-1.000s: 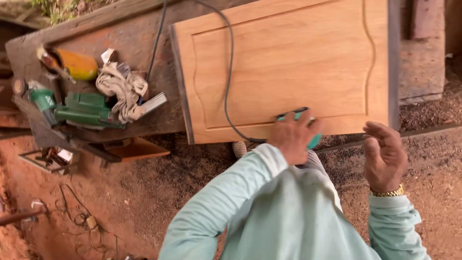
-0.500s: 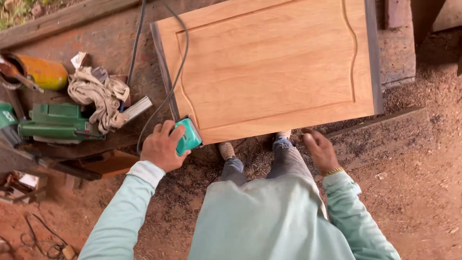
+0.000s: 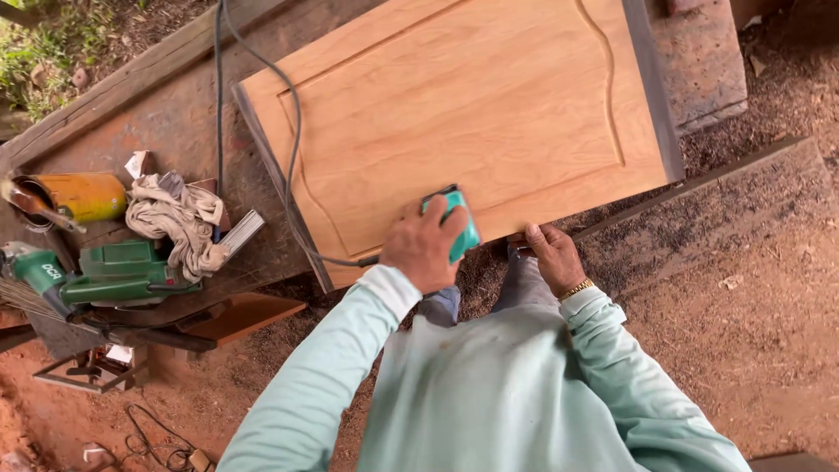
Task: The person uses a teal electric sander to smooth the surface of a rectangular wooden board with a decorative border. They move the sander across the board's surface and along its edges while standing at an outdoor workbench.
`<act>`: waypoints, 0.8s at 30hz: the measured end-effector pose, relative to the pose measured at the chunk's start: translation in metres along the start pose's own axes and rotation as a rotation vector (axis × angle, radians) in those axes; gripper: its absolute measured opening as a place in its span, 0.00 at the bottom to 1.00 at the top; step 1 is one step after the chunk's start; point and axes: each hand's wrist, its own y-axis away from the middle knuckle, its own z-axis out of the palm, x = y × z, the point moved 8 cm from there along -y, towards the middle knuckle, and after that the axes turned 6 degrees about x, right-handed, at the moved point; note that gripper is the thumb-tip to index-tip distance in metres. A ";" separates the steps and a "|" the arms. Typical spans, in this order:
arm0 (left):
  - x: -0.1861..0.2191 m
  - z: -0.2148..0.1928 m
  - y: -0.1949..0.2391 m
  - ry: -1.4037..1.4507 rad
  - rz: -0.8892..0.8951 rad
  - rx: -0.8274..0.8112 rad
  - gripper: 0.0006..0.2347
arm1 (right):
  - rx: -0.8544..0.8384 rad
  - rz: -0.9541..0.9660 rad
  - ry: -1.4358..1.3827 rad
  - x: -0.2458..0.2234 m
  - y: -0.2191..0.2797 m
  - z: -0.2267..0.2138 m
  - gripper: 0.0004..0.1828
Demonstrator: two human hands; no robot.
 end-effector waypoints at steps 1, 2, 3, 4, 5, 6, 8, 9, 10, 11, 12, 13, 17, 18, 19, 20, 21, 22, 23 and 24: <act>0.005 -0.001 -0.002 0.000 0.025 0.013 0.27 | 0.000 -0.004 -0.053 -0.002 0.003 -0.001 0.24; 0.010 -0.002 -0.005 0.002 0.052 0.029 0.28 | 0.002 -0.012 -0.104 -0.006 0.005 -0.001 0.25; 0.007 -0.002 0.001 0.008 0.056 0.023 0.28 | 0.010 -0.007 -0.105 -0.012 0.012 -0.007 0.25; 0.003 -0.002 0.005 0.003 0.060 0.003 0.27 | 0.061 -0.024 -0.125 -0.021 0.014 -0.015 0.24; -0.001 -0.003 0.010 -0.001 0.064 -0.016 0.27 | 0.111 -0.040 -0.146 -0.030 0.018 -0.023 0.24; -0.013 -0.005 0.023 -0.006 0.066 -0.018 0.27 | 0.110 -0.041 -0.151 -0.041 0.025 -0.028 0.24; -0.042 -0.009 0.051 -0.035 0.011 -0.058 0.27 | 0.338 -0.043 -0.085 -0.063 0.040 -0.054 0.23; -0.058 -0.014 0.066 -0.042 0.008 -0.058 0.27 | 0.332 -0.043 -0.089 -0.056 0.041 -0.065 0.23; -0.077 -0.015 0.083 -0.054 -0.042 -0.098 0.27 | 0.396 -0.075 -0.096 -0.052 0.044 -0.083 0.23; -0.095 -0.015 0.100 -0.065 -0.092 -0.139 0.27 | 0.460 -0.107 -0.104 -0.047 0.047 -0.101 0.23; -0.109 -0.021 0.115 -0.068 -0.094 -0.137 0.27 | 0.456 -0.108 -0.105 -0.047 0.049 -0.105 0.23; -0.120 -0.030 0.128 -0.086 -0.077 -0.103 0.28 | 0.488 -0.147 -0.072 -0.050 0.052 -0.112 0.23; -0.140 -0.048 0.142 -0.114 -0.054 -0.034 0.31 | 0.554 -0.267 -0.014 -0.091 0.064 -0.116 0.25; -0.135 -0.048 0.133 -0.111 -0.050 -0.035 0.31 | 0.559 -0.266 -0.013 -0.101 0.058 -0.115 0.25; -0.129 -0.048 0.124 -0.107 -0.044 -0.022 0.30 | 0.567 -0.280 0.032 -0.112 0.051 -0.115 0.25; -0.121 -0.046 0.113 -0.097 -0.031 -0.012 0.30 | 0.584 -0.291 0.081 -0.122 0.047 -0.118 0.26; -0.110 -0.042 0.105 -0.086 -0.021 -0.016 0.30 | 0.598 -0.288 0.085 -0.122 0.041 -0.119 0.26; -0.098 -0.036 0.092 -0.089 0.022 -0.035 0.29 | 0.567 -0.316 0.001 -0.125 0.032 -0.119 0.25; -0.085 -0.031 0.080 -0.092 0.064 -0.055 0.28 | 0.535 -0.345 -0.082 -0.129 0.024 -0.121 0.25; -0.075 -0.026 0.068 -0.088 0.078 -0.059 0.28 | 0.550 -0.344 -0.084 -0.126 0.018 -0.126 0.25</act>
